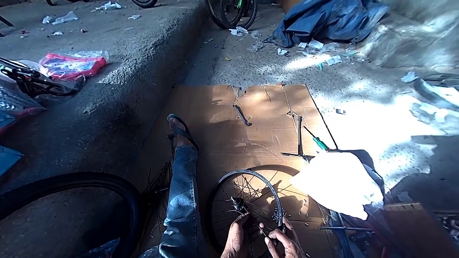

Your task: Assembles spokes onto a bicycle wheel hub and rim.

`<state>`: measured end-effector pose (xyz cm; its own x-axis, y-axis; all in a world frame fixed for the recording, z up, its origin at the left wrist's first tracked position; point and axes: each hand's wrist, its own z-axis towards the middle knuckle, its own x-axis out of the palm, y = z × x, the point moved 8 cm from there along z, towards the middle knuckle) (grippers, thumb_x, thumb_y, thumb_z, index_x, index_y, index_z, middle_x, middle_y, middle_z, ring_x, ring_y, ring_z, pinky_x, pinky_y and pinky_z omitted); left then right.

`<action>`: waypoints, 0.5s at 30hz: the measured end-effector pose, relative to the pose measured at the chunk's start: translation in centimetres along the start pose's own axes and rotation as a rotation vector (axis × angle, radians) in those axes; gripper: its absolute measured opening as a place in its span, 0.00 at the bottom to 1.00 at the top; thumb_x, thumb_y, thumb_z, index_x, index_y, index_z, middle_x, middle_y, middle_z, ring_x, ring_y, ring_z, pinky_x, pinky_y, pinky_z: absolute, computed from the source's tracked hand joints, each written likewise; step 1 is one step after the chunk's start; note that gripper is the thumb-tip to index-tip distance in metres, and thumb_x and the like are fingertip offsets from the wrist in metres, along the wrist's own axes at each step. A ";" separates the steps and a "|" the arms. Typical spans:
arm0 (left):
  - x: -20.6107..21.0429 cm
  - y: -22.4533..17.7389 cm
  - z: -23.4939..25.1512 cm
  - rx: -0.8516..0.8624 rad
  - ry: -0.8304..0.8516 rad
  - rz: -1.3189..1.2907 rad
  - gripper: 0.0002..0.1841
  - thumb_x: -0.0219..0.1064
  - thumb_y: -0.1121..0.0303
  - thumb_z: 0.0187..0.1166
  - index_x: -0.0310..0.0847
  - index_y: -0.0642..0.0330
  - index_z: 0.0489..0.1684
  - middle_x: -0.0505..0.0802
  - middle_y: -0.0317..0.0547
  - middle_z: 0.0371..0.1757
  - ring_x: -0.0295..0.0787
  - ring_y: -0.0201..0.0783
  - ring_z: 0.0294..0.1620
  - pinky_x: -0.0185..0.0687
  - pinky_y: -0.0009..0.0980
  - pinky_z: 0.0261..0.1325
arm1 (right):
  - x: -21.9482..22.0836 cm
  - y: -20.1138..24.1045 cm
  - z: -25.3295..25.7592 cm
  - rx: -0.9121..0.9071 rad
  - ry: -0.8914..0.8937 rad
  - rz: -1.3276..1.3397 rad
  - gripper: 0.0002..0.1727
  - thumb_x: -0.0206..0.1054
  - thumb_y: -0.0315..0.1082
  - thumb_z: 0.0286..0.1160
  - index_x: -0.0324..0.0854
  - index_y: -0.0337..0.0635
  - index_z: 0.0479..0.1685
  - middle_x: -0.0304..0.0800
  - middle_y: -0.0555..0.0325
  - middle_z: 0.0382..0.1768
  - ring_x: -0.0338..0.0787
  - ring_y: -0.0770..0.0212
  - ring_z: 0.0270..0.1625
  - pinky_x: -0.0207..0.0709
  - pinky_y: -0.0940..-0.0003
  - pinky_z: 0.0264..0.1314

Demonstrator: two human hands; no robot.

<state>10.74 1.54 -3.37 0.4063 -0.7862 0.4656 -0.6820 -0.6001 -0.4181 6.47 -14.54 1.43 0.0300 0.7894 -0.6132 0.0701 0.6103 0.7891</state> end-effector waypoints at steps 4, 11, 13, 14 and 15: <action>0.3 0.1 0.6 0.038 0.014 -0.026 0.16 0.55 0.62 0.93 0.77 0.69 0.55 0.93 0.60 0.39 0.94 0.49 0.35 0.92 0.42 0.41 | -0.2 -0.3 0.0 -0.028 0.003 0.032 0.17 0.77 0.54 0.68 0.91 0.49 0.34 0.64 0.29 0.84 0.61 0.37 0.89 0.63 0.46 0.86; -0.8 -0.4 0.2 0.034 0.075 -0.012 0.14 0.54 0.69 0.92 0.79 0.73 0.56 0.94 0.60 0.39 0.94 0.46 0.33 0.92 0.36 0.37 | 0.5 -3.4 -1.4 0.465 -0.054 0.620 0.44 0.73 0.44 0.76 0.55 0.34 0.88 0.73 0.39 0.79 0.81 0.56 0.75 0.77 0.59 0.77; -0.8 -0.1 0.0 0.019 0.103 -0.009 0.13 0.53 0.69 0.93 0.79 0.73 0.55 0.94 0.59 0.40 0.95 0.46 0.35 0.93 0.36 0.40 | 2.5 -3.5 -1.9 0.550 0.090 0.741 0.30 0.60 0.45 0.87 0.68 0.32 0.79 0.84 0.44 0.66 0.85 0.61 0.67 0.76 0.60 0.75; -0.7 0.0 -0.2 0.016 0.120 -0.013 0.13 0.53 0.70 0.93 0.80 0.72 0.54 0.94 0.58 0.40 0.95 0.45 0.35 0.93 0.35 0.41 | 3.3 -3.5 -1.9 0.562 0.098 0.823 0.26 0.52 0.45 0.92 0.70 0.31 0.74 0.87 0.46 0.56 0.88 0.60 0.58 0.82 0.59 0.67; -0.6 0.2 -0.5 0.016 0.146 -0.027 0.13 0.53 0.71 0.92 0.80 0.72 0.54 0.94 0.57 0.41 0.95 0.44 0.36 0.93 0.34 0.43 | 3.8 -3.7 -1.6 0.573 0.041 0.917 0.23 0.47 0.45 0.94 0.70 0.32 0.66 0.87 0.48 0.41 0.91 0.58 0.43 0.88 0.58 0.53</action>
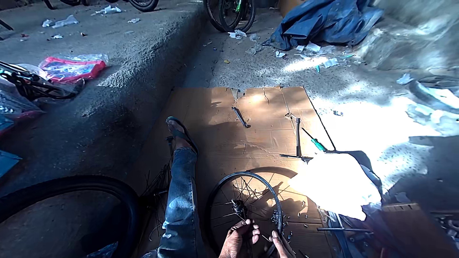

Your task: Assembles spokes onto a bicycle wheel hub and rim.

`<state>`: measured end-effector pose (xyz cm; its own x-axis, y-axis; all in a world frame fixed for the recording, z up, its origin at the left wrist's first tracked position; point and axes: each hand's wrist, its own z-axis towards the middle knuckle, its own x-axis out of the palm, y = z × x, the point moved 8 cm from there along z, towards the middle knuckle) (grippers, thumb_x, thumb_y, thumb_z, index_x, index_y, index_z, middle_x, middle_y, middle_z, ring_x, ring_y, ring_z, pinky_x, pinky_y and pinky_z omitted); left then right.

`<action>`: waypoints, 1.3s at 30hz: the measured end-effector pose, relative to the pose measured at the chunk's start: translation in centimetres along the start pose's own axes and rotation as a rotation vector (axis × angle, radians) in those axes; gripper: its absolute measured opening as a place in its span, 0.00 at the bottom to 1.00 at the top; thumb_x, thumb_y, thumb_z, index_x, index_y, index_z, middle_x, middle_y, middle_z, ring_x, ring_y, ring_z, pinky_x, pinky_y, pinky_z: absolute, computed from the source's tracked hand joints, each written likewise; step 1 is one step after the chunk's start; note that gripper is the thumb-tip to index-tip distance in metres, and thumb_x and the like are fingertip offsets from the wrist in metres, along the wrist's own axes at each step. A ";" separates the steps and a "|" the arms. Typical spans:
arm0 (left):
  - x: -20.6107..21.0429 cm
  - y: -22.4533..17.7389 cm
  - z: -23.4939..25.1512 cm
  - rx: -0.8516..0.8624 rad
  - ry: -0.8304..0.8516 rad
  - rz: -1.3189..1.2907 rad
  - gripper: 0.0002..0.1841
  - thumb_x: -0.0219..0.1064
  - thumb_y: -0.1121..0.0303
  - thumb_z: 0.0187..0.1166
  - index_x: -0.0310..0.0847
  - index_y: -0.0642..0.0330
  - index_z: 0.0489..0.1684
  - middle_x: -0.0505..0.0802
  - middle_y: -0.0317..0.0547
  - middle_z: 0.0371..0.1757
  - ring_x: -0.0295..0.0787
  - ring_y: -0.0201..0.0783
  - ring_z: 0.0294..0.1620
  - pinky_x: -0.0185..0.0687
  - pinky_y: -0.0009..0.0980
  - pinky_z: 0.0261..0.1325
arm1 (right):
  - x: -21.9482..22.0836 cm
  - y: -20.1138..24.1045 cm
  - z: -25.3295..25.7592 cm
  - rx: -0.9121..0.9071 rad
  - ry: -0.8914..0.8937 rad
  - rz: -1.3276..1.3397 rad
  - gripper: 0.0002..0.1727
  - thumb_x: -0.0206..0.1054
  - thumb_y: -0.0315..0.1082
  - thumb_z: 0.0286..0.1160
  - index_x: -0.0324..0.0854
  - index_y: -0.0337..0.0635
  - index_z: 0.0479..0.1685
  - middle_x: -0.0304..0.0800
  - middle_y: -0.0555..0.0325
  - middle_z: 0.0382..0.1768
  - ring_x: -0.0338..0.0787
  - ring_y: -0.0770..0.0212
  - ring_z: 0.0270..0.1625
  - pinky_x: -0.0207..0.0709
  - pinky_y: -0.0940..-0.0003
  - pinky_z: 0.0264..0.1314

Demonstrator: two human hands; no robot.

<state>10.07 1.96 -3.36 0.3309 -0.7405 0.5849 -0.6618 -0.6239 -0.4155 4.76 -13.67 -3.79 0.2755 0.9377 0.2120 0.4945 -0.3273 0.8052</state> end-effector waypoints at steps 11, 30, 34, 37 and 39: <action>-0.4 3.2 -0.3 0.176 0.024 -0.161 0.10 0.56 0.75 0.89 0.82 0.70 0.56 0.95 0.60 0.48 0.96 0.51 0.47 0.93 0.43 0.56 | -0.4 4.0 5.1 0.034 -0.090 0.092 0.18 0.54 0.47 0.92 0.79 0.40 0.49 0.71 0.60 0.22 0.69 0.66 0.16 0.68 0.71 0.15; 1.9 5.5 -0.1 0.081 0.005 0.148 0.19 0.51 0.63 0.95 0.81 0.70 0.64 0.95 0.63 0.47 0.96 0.56 0.45 0.94 0.51 0.49 | -6.1 5.8 5.6 -0.213 -0.063 -0.338 0.21 0.51 0.40 0.92 0.89 0.38 0.52 0.92 0.54 0.36 0.90 0.62 0.37 0.86 0.65 0.44; 1.0 5.1 0.6 0.238 0.009 0.151 0.14 0.56 0.68 0.91 0.86 0.69 0.49 0.86 0.41 0.22 0.81 0.31 0.22 0.83 0.28 0.32 | -8.7 5.3 8.2 -0.185 -0.156 -1.242 0.15 0.64 0.32 0.79 0.88 0.43 0.60 0.89 0.47 0.62 0.87 0.49 0.67 0.77 0.51 0.75; 0.7 5.0 0.6 0.266 0.002 0.141 0.14 0.57 0.67 0.90 0.87 0.65 0.41 0.77 0.34 0.17 0.70 0.27 0.17 0.75 0.25 0.27 | -8.8 3.8 9.1 -0.165 -0.122 -1.447 0.19 0.59 0.32 0.83 0.85 0.48 0.69 0.82 0.46 0.71 0.82 0.47 0.75 0.76 0.52 0.78; 0.8 4.9 0.5 0.253 -0.004 0.145 0.14 0.57 0.67 0.90 0.87 0.65 0.41 0.76 0.34 0.17 0.71 0.28 0.17 0.78 0.27 0.29 | -8.7 3.5 9.4 -0.216 -0.132 -1.467 0.18 0.56 0.34 0.87 0.85 0.47 0.68 0.83 0.45 0.70 0.83 0.47 0.74 0.77 0.52 0.76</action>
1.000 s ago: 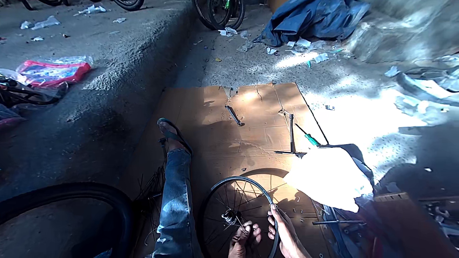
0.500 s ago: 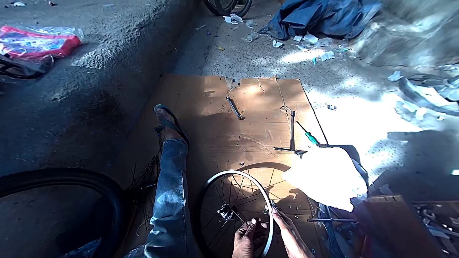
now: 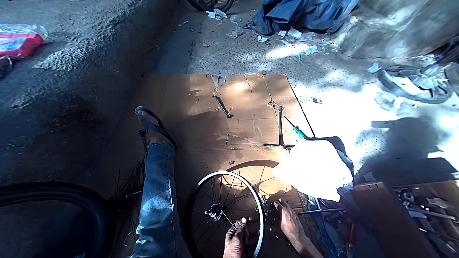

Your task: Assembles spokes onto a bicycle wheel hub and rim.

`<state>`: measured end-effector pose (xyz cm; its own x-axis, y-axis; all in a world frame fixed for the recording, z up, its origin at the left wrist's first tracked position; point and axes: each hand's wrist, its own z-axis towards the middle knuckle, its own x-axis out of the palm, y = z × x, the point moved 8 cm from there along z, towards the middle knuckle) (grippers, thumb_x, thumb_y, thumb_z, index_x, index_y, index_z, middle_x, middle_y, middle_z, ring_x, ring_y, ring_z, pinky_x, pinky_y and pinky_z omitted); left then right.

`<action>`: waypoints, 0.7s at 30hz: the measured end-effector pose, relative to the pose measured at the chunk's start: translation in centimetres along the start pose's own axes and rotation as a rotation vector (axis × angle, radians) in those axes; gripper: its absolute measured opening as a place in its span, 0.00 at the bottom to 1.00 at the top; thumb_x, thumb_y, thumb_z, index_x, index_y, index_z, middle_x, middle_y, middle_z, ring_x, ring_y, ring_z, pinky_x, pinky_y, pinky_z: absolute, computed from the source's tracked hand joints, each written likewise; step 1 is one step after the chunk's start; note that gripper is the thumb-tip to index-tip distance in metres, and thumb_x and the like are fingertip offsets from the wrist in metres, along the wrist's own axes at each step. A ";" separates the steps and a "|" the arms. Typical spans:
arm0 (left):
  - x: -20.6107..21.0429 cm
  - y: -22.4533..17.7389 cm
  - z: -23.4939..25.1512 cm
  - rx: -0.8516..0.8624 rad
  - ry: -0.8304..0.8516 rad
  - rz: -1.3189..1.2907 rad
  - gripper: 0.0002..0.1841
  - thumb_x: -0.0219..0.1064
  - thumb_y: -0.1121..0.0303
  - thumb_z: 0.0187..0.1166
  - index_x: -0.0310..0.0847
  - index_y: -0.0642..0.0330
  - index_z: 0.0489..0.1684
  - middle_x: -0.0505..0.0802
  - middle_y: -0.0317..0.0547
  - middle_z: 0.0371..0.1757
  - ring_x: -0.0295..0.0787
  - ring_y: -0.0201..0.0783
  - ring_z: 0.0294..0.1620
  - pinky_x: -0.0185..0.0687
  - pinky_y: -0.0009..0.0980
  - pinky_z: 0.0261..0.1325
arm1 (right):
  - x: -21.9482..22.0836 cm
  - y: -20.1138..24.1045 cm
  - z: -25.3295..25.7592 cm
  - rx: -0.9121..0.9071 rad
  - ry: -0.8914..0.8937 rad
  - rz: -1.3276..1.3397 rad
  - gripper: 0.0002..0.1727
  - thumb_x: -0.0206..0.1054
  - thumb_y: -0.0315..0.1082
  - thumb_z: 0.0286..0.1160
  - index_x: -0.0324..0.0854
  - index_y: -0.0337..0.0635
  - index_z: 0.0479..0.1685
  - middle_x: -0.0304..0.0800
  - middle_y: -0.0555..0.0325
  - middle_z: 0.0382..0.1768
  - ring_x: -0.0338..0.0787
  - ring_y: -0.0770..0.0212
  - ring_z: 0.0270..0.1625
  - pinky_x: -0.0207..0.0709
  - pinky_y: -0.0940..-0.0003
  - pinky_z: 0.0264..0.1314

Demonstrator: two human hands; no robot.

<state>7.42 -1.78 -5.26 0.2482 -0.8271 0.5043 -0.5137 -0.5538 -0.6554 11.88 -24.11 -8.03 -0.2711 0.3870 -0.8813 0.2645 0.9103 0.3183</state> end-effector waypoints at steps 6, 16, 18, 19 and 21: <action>0.4 0.1 -0.4 -0.091 0.010 -0.089 0.15 0.55 0.67 0.92 0.85 0.69 0.49 0.83 0.43 0.20 0.84 0.38 0.19 0.91 0.40 0.33 | 0.2 1.1 0.3 -0.064 0.121 -0.121 0.19 0.50 0.29 0.88 0.85 0.41 0.65 0.81 0.44 0.72 0.83 0.45 0.74 0.78 0.52 0.74; 1.1 -0.1 -0.6 -0.122 0.033 -0.044 0.15 0.57 0.66 0.91 0.85 0.69 0.56 0.91 0.54 0.40 0.81 0.34 0.17 0.82 0.28 0.21 | -5.4 2.5 -6.2 -0.171 -0.224 1.022 0.11 0.72 0.22 0.70 0.90 0.34 0.50 0.96 0.51 0.45 0.97 0.58 0.39 0.95 0.63 0.42; 1.4 -0.2 -0.6 -0.114 0.055 -0.053 0.15 0.57 0.65 0.91 0.85 0.69 0.57 0.91 0.53 0.38 0.79 0.33 0.16 0.80 0.27 0.20 | -6.0 3.7 -7.5 -0.185 -0.193 1.091 0.10 0.70 0.19 0.71 0.90 0.31 0.49 0.96 0.47 0.45 0.98 0.53 0.40 0.96 0.60 0.44; 1.5 -0.3 -0.5 -0.109 0.057 -0.050 0.16 0.57 0.65 0.91 0.86 0.69 0.57 0.91 0.53 0.38 0.78 0.32 0.16 0.79 0.27 0.20 | -6.1 4.2 -7.8 -0.205 -0.194 1.084 0.10 0.70 0.19 0.71 0.89 0.31 0.49 0.96 0.47 0.45 0.98 0.53 0.40 0.96 0.59 0.44; 1.6 -0.5 -0.4 -0.105 0.049 -0.039 0.16 0.57 0.65 0.92 0.86 0.68 0.56 0.91 0.53 0.37 0.77 0.32 0.15 0.77 0.26 0.18 | -6.3 5.1 -7.8 -0.257 -0.245 1.019 0.09 0.72 0.21 0.71 0.90 0.33 0.49 0.96 0.50 0.45 0.97 0.58 0.39 0.95 0.64 0.42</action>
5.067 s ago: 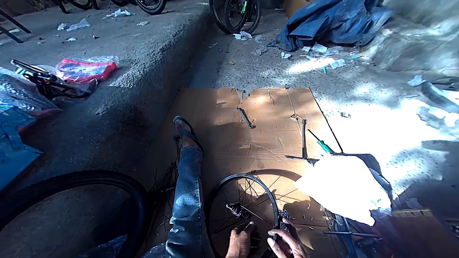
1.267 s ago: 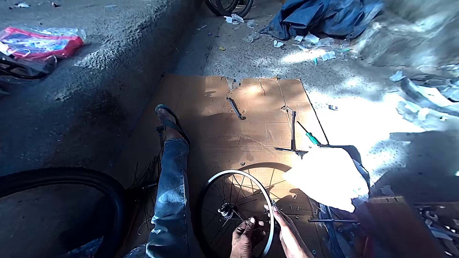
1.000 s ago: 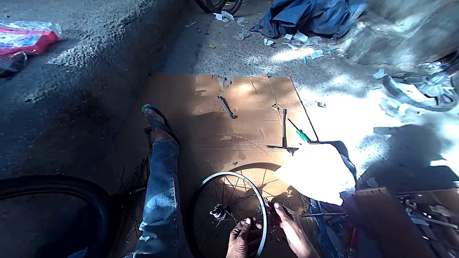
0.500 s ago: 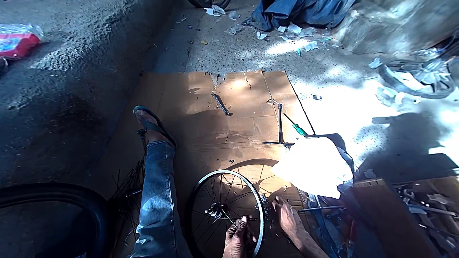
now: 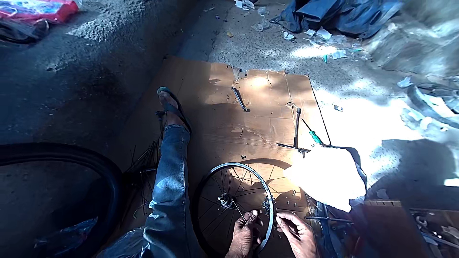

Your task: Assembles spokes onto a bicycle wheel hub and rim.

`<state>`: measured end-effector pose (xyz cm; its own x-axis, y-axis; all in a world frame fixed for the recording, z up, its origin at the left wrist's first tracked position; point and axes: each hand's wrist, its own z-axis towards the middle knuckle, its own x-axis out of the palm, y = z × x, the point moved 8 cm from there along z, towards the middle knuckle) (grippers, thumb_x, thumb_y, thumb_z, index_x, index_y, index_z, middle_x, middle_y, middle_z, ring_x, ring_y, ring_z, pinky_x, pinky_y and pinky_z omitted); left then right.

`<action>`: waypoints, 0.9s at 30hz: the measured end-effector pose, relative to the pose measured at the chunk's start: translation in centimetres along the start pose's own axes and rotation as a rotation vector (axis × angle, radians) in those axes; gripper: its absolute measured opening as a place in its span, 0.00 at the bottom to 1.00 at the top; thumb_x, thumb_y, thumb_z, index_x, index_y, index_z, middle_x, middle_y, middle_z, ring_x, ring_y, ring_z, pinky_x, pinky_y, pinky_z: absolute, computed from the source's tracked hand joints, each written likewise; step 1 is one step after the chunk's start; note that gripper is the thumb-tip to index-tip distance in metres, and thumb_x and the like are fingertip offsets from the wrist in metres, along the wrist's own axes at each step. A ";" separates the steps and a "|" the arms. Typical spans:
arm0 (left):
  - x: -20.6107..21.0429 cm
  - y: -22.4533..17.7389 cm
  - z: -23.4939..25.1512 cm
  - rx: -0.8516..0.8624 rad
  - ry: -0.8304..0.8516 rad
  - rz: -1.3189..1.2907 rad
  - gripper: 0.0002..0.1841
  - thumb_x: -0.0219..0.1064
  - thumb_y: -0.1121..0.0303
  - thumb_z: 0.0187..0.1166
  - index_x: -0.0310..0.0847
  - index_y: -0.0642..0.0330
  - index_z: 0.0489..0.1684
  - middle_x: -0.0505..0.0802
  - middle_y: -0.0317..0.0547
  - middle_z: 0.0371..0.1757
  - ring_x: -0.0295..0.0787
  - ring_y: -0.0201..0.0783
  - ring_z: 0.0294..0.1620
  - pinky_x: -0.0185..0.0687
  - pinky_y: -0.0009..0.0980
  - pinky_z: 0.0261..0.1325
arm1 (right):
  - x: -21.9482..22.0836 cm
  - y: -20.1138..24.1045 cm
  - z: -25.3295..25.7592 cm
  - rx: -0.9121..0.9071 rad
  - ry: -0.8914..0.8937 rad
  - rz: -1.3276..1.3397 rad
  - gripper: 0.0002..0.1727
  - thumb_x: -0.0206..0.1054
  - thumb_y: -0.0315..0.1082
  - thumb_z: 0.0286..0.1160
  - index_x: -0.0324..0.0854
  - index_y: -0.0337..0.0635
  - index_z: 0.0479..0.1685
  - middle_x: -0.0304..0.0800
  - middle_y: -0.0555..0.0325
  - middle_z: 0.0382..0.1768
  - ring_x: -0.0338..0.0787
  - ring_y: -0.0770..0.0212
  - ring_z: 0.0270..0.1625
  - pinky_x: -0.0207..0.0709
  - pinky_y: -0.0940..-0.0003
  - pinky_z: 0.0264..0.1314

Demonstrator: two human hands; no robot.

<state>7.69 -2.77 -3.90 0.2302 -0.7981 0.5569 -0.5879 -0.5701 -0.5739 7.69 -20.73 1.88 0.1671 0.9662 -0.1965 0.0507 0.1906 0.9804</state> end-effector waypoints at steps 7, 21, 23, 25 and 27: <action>-0.1 0.2 0.0 -0.004 -0.013 0.028 0.16 0.57 0.64 0.92 0.87 0.67 0.56 0.93 0.53 0.38 0.74 0.30 0.13 0.72 0.24 0.16 | 1.5 -0.7 0.2 -0.004 -0.027 -0.113 0.09 0.69 0.28 0.72 0.89 0.38 0.48 0.90 0.55 0.47 0.90 0.69 0.44 0.87 0.77 0.44; 0.1 -0.2 -0.1 -0.008 -0.015 0.027 0.16 0.58 0.64 0.91 0.87 0.68 0.53 0.94 0.53 0.37 0.74 0.29 0.13 0.71 0.23 0.16 | 1.8 -1.3 -0.5 0.033 -0.012 0.018 0.08 0.69 0.25 0.72 0.89 0.37 0.46 0.90 0.57 0.45 0.88 0.69 0.43 0.84 0.76 0.48; 0.1 -0.2 -0.1 -0.004 -0.016 0.030 0.16 0.58 0.64 0.92 0.87 0.68 0.53 0.94 0.52 0.37 0.74 0.29 0.13 0.70 0.23 0.16 | 1.8 -1.2 -0.2 0.028 -0.015 0.001 0.08 0.69 0.26 0.73 0.89 0.37 0.47 0.91 0.56 0.45 0.89 0.67 0.45 0.85 0.75 0.49; 0.1 -0.2 -0.1 0.000 -0.014 0.028 0.16 0.58 0.64 0.91 0.87 0.68 0.53 0.94 0.52 0.37 0.75 0.30 0.13 0.71 0.23 0.17 | 1.8 -1.1 0.0 0.023 -0.038 -0.019 0.08 0.68 0.27 0.74 0.89 0.38 0.47 0.90 0.58 0.43 0.87 0.70 0.41 0.82 0.77 0.44; 0.1 -0.2 -0.1 0.000 -0.015 0.021 0.16 0.58 0.64 0.92 0.87 0.68 0.53 0.94 0.53 0.37 0.75 0.30 0.13 0.72 0.24 0.17 | 1.9 -1.0 -0.2 0.030 -0.070 -0.019 0.09 0.67 0.26 0.74 0.89 0.37 0.48 0.90 0.59 0.41 0.85 0.72 0.37 0.81 0.78 0.41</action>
<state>7.79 -2.75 -3.69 0.2291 -0.8127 0.5357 -0.5927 -0.5530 -0.5856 7.79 -19.05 0.54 0.2339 0.9477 -0.2171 0.0841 0.2028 0.9756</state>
